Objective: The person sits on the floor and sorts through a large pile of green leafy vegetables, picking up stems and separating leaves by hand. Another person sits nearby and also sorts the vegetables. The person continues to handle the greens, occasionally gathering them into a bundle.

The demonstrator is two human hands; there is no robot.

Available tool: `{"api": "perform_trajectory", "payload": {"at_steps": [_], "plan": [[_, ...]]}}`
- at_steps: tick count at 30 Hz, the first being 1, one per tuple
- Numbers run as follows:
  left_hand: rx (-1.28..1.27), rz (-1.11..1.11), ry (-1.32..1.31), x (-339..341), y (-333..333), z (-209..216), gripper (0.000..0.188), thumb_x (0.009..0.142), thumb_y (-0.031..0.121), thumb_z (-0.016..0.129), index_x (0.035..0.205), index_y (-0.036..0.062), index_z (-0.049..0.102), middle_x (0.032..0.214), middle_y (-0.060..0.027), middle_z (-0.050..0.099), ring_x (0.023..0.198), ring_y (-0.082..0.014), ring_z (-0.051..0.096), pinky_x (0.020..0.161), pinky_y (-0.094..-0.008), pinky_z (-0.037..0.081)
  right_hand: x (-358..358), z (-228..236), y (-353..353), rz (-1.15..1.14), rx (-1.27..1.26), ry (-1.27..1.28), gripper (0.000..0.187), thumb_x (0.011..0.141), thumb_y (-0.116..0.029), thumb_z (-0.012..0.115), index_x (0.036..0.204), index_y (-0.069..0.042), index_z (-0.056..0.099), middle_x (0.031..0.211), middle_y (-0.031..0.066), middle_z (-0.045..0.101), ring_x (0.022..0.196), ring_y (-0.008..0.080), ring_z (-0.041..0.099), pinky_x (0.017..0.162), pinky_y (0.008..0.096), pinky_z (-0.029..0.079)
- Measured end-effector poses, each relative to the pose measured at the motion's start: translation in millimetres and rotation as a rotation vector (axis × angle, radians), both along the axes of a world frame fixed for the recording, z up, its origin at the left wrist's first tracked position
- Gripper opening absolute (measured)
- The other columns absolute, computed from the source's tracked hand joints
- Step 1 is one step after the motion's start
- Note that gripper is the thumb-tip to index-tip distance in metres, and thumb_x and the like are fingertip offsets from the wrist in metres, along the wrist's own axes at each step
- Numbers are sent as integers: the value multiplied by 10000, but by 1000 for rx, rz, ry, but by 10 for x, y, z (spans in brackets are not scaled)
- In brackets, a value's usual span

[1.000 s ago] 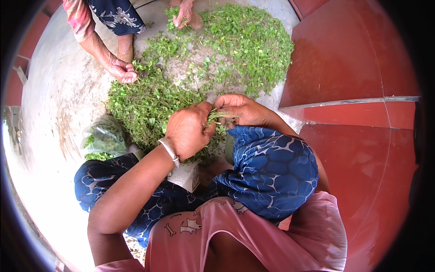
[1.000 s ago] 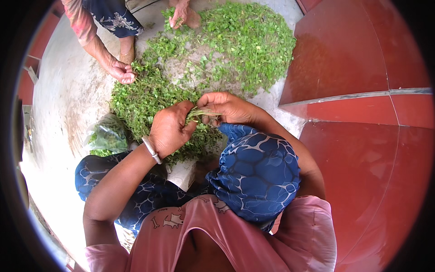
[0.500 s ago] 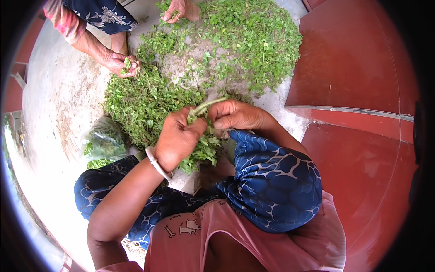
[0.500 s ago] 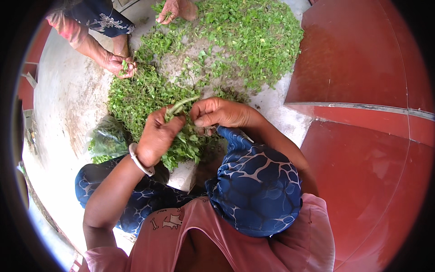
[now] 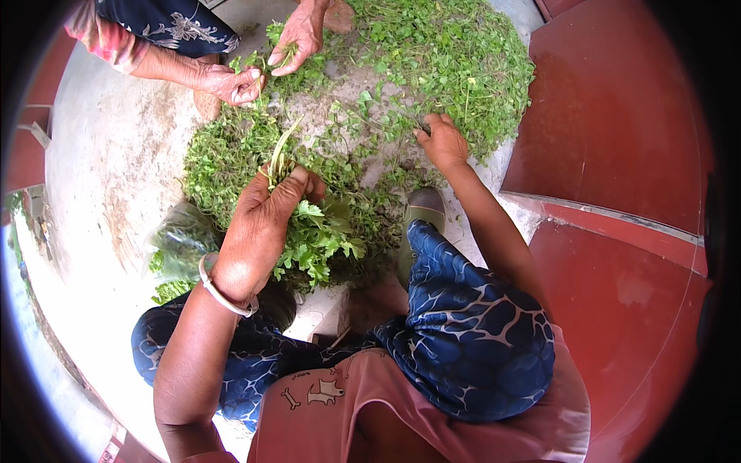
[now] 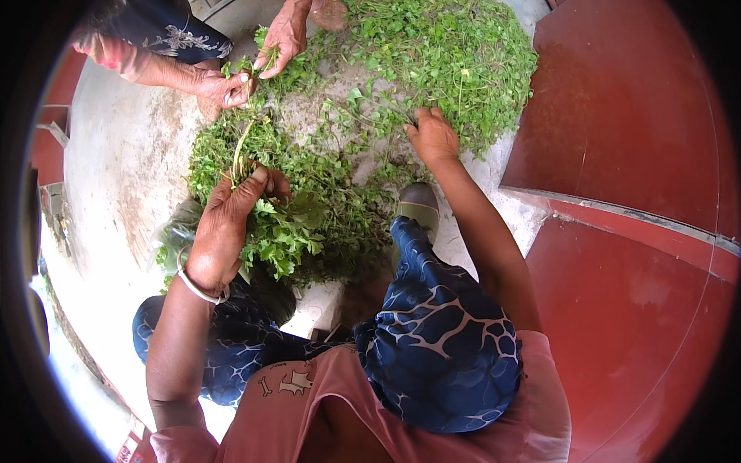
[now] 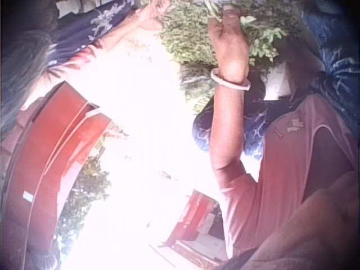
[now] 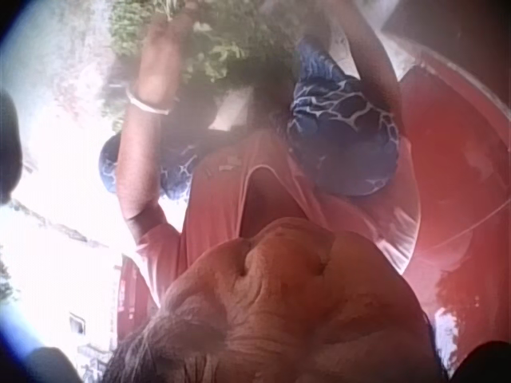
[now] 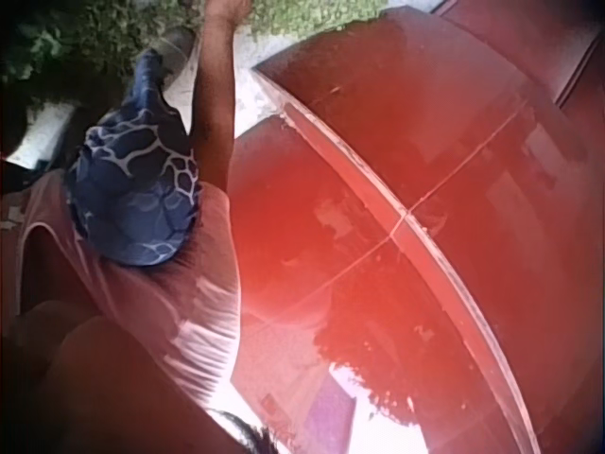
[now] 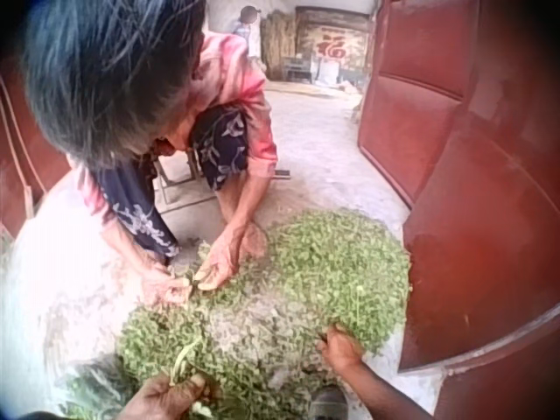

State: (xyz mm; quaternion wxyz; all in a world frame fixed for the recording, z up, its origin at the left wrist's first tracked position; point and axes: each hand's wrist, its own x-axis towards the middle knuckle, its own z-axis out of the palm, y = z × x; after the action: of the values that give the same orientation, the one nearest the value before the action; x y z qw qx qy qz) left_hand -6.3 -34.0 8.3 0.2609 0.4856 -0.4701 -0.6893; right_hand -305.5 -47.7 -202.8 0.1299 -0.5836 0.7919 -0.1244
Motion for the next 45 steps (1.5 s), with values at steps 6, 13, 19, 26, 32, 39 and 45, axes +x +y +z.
{"api": "perform_trajectory", "payload": {"at_steps": [6,13,19,26,32,39,45], "plan": [[71,150,0,-68,2,33,212,939,275,533,925,65,502,825,-29,564,748,-128,525,698,-269,429,-95,104,-75,8,-26,-302,176,824,-225,631,910,-74,606,875,83,607,788,238,598,696,376,474],[-193,81,-146,-87,47,23,156,860,158,659,936,63,562,781,55,557,653,-41,474,581,-211,398,-177,1072,84,-31,173,-900,167,870,-207,608,877,-40,607,746,-16,592,669,77,524,613,250,437],[-340,-47,-211,-148,89,44,99,865,42,610,955,13,582,769,33,566,682,-36,477,614,-206,420,-276,1448,178,15,74,-829,179,877,-210,599,925,-39,615,739,-8,581,632,69,506,590,236,429],[-531,-4,-226,-126,63,18,179,827,139,637,904,-21,611,592,-122,559,526,-152,488,542,-318,425,-349,1925,207,62,101,-815,208,867,-257,630,857,-49,617,737,-8,613,617,79,538,566,236,425],[-564,-68,-303,-73,93,59,153,849,122,632,917,-13,608,656,-54,571,591,-109,486,571,-279,430,-345,1866,275,-62,101,-722,177,860,-226,641,794,-63,611,683,-20,584,632,70,524,557,245,427],[-668,-37,-272,-97,77,60,207,832,168,634,937,-9,621,649,-188,594,552,-258,557,594,-354,462,-141,2281,462,30,98,-871,170,897,-249,602,883,-80,602,769,-9,618,610,62,547,554,209,427],[-684,-57,-262,-156,138,73,255,823,176,640,998,-9,629,687,-213,604,617,-317,597,621,-365,476,134,2500,532,60,177,-998,170,907,-256,585,904,-85,588,774,16,637,589,56,545,546,206,434]]}}
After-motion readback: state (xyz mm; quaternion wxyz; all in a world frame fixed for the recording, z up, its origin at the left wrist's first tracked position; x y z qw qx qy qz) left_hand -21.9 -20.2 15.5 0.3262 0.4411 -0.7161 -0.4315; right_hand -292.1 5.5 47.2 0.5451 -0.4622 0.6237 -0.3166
